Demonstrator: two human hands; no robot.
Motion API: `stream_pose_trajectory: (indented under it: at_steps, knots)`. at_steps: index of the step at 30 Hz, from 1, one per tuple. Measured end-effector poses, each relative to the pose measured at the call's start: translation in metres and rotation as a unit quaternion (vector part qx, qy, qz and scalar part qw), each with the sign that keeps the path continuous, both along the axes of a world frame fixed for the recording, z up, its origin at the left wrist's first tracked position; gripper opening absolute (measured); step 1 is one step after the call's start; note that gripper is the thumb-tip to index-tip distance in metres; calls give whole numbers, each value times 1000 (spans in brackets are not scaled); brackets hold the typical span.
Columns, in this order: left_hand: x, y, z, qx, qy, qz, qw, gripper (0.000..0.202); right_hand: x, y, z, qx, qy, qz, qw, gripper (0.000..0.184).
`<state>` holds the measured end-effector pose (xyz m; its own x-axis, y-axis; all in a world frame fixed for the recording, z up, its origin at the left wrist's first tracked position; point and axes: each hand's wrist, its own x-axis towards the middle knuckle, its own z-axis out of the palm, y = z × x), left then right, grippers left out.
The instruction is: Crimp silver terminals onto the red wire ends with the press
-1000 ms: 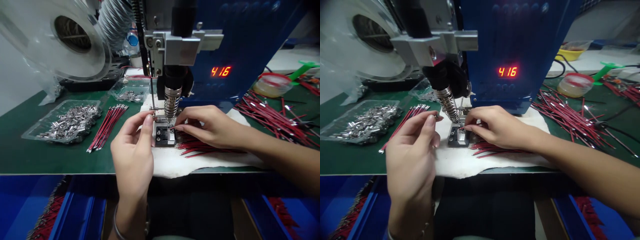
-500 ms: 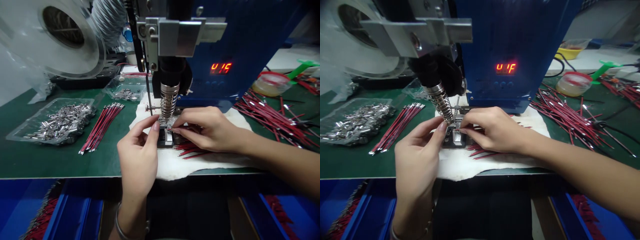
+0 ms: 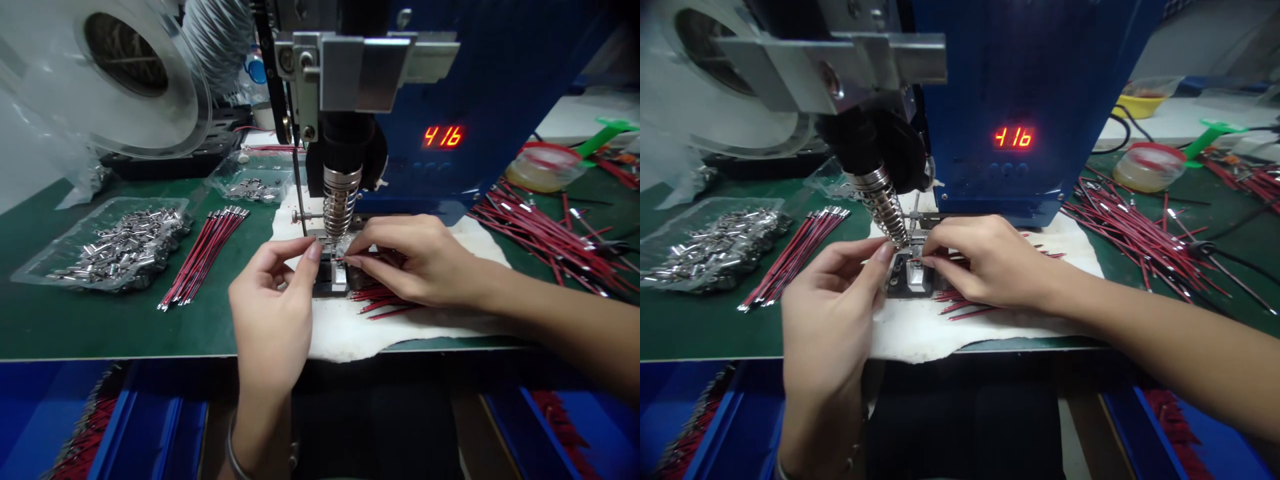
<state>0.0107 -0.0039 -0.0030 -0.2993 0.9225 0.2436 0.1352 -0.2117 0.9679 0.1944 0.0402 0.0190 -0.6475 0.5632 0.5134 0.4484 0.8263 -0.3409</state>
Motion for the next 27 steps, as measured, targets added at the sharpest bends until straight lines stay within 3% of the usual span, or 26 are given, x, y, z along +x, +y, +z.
stream_pose_trajectory:
  at_steps: [4,11,27]
  knots:
    - [4,-5,4,27,-23,21,999,19,2,-1,0,5,-9,-1,1000,13]
    - [6,3,-4,-7,-50,-20,999,19,1,0,0,19,-6,-5,1000,11]
    - [3,1,-3,-32,-6,-37,999,20,-1,-3,0,-4,-25,-40,999,14]
